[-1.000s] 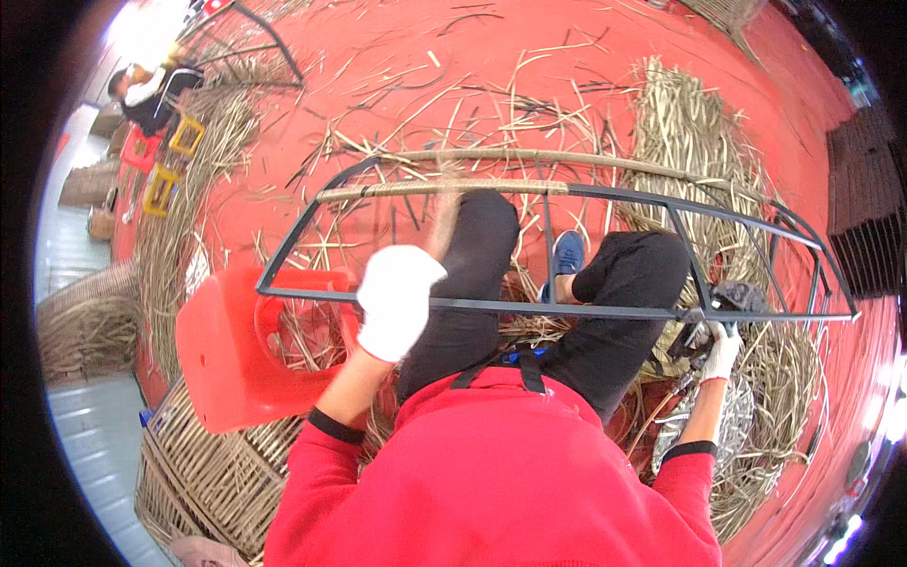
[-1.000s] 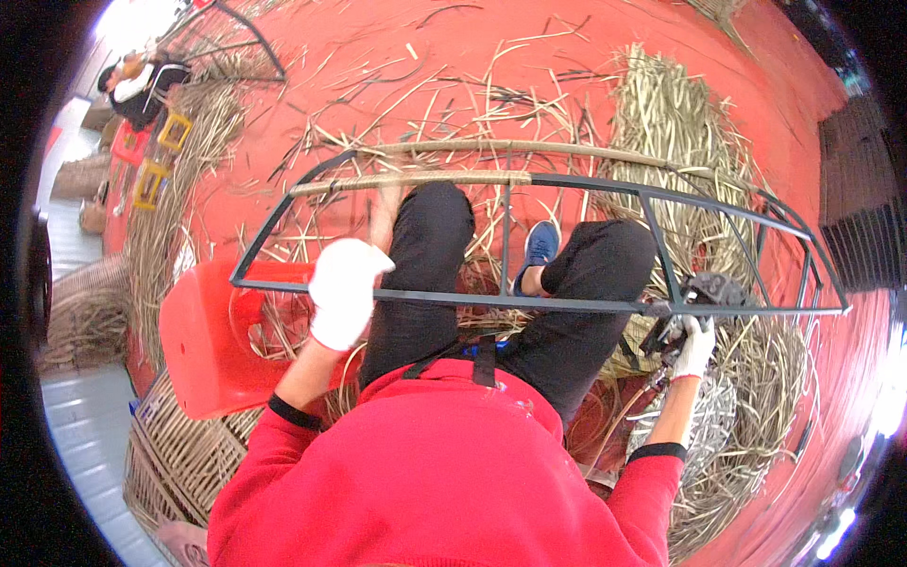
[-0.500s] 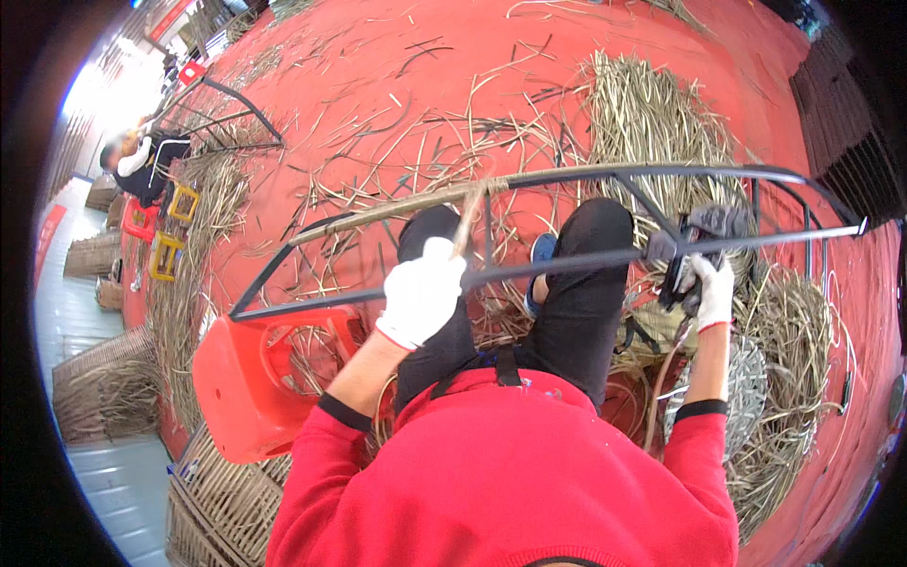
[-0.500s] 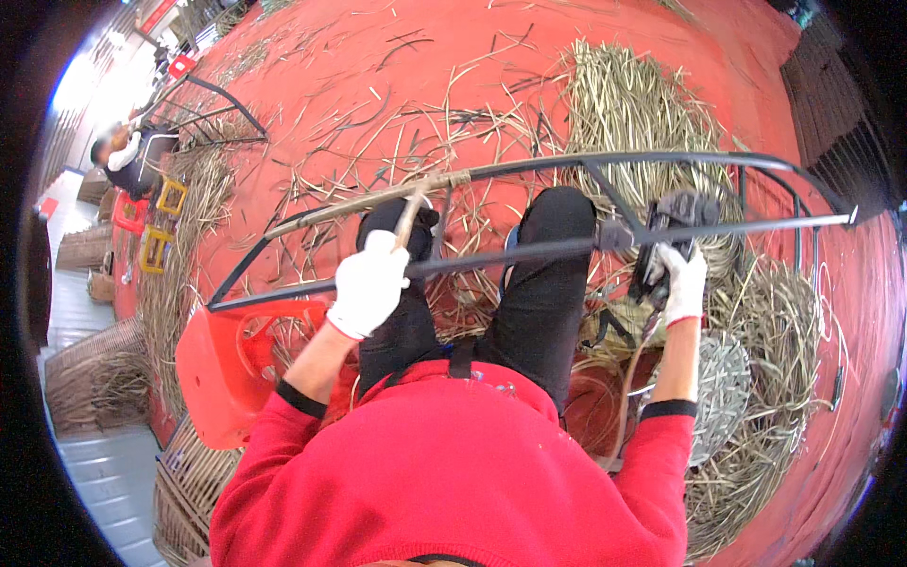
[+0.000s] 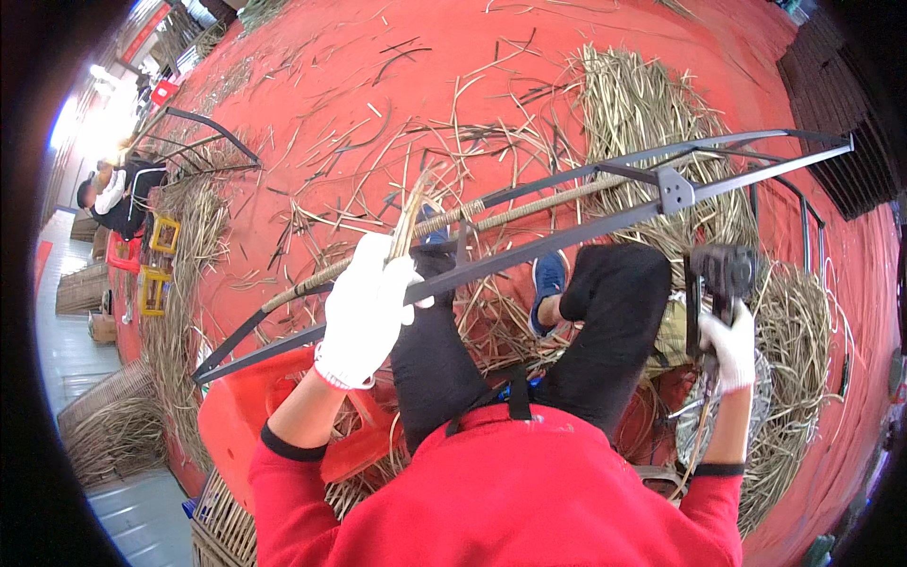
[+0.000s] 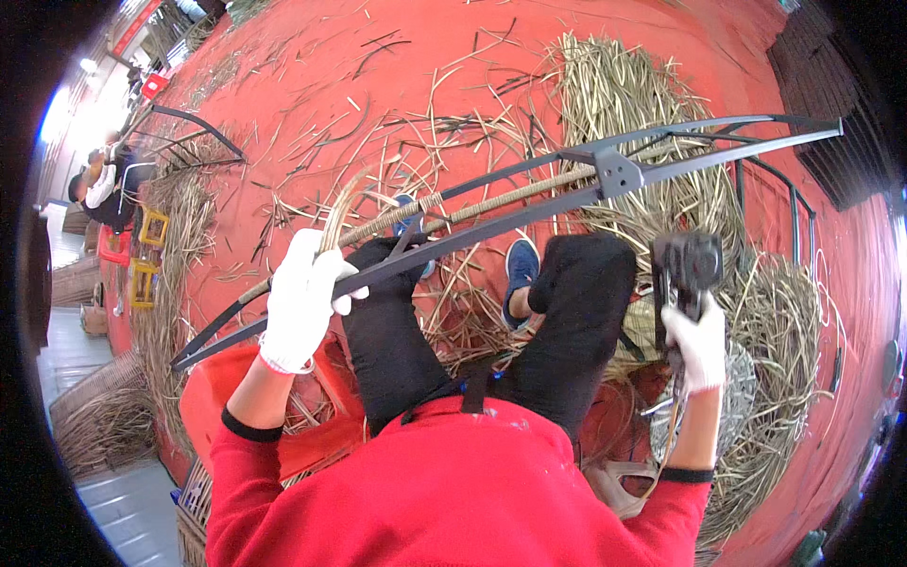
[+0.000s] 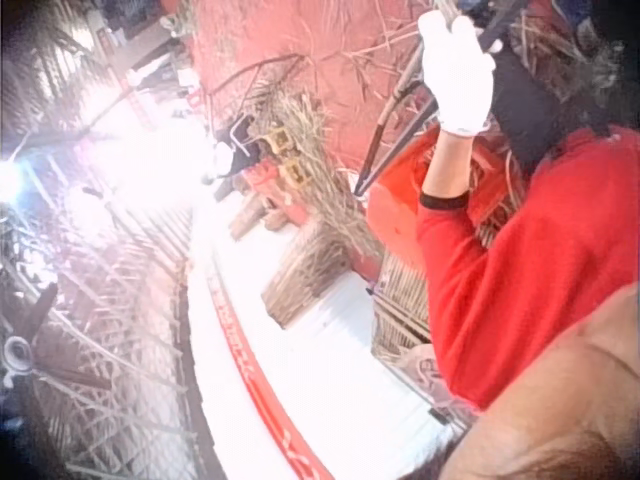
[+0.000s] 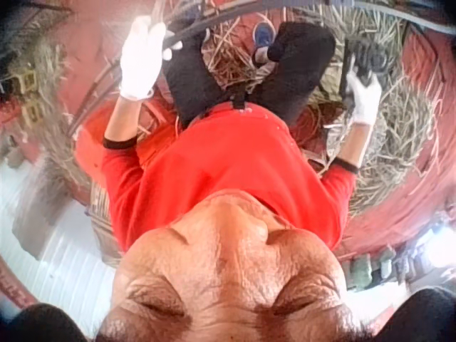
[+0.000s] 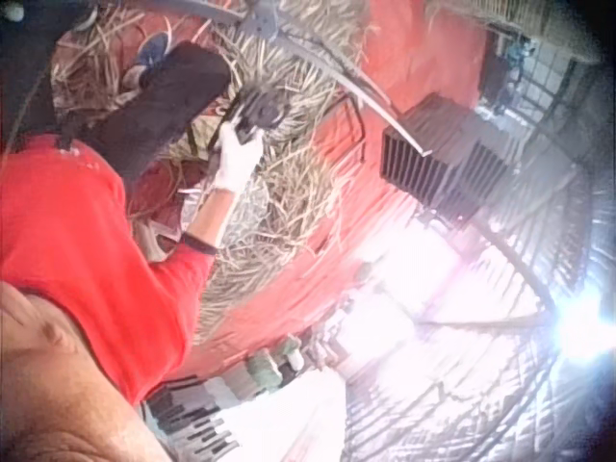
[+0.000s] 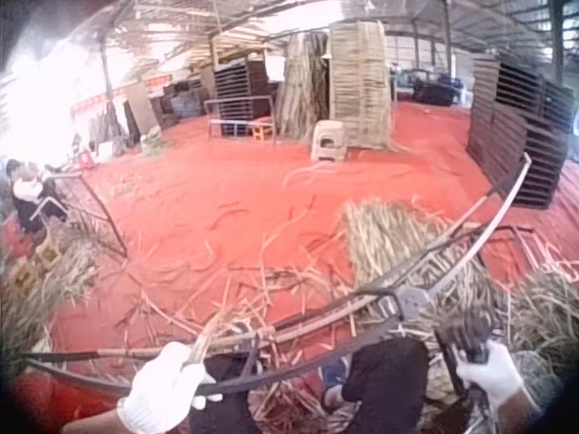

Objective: The person sits on the floor and weaves dried plant strips into a black metal frame. They repeatedly thread the strips through the frame bars, pull them tight, and use a hammer to tap and secure the weave.

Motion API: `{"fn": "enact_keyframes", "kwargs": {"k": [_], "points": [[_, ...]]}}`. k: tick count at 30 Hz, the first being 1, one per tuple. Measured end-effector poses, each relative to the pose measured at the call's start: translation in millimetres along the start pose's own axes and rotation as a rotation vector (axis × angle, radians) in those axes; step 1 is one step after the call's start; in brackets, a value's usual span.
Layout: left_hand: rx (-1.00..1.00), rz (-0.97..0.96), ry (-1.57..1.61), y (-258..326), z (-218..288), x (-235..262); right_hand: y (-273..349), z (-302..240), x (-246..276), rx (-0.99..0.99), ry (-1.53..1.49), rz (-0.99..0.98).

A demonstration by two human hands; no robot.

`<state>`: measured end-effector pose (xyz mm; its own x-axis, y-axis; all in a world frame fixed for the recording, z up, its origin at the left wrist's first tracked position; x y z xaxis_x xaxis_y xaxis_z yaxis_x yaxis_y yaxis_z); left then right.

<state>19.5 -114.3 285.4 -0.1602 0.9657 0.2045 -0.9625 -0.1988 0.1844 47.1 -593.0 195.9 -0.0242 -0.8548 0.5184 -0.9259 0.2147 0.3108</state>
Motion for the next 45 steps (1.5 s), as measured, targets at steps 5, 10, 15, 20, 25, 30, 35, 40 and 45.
{"fn": "enact_keyframes", "kwargs": {"k": [5,10,15,20,25,30,35,40,45], "points": [[0.329,-0.265,0.244,-17.6,-0.9,6.7,45.6,-18.8,-22.0,0.014,0.053,0.037],[0.520,-0.334,0.480,-44.1,-24.8,-5.5,53.2,-26.5,-82.4,0.067,0.092,-0.102],[0.281,-0.263,0.477,-146.7,-41.5,-15.2,17.3,-19.8,-178.1,-0.091,-0.026,-0.293],[-0.112,-0.277,0.128,-222.9,-45.5,-39.9,-13.7,-51.0,-225.0,0.102,-0.103,-0.296],[0.098,-0.443,-0.003,-237.8,-121.4,-77.6,-22.5,-66.7,-238.9,0.185,-0.350,-0.235],[0.085,-0.558,0.010,-248.6,-154.2,-86.5,-18.9,-42.3,-246.4,-0.066,-0.405,-0.163],[0.041,-0.589,0.046,-255.8,-168.0,-97.5,-10.9,-55.9,-249.8,0.267,0.231,-0.213],[-0.066,-0.596,-0.016,-260.4,-174.5,-98.5,-2.6,-31.6,-257.1,-0.402,-0.446,-0.235],[-0.094,-0.567,0.028,-261.4,-172.7,-92.3,-9.0,-33.7,-253.4,-0.266,-0.227,-0.190]]}}
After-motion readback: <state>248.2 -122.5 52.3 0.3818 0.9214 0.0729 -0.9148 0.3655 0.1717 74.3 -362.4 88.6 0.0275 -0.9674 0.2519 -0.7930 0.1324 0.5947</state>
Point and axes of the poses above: each hand's wrist, its own y-axis away from the middle knuckle, its own x-axis out of the back of the hand, z = x × y, the point moved 6 cm from there along -y, towards the middle knuckle, and after that the axes turned 10 degrees about y, right-handed, at the moved point
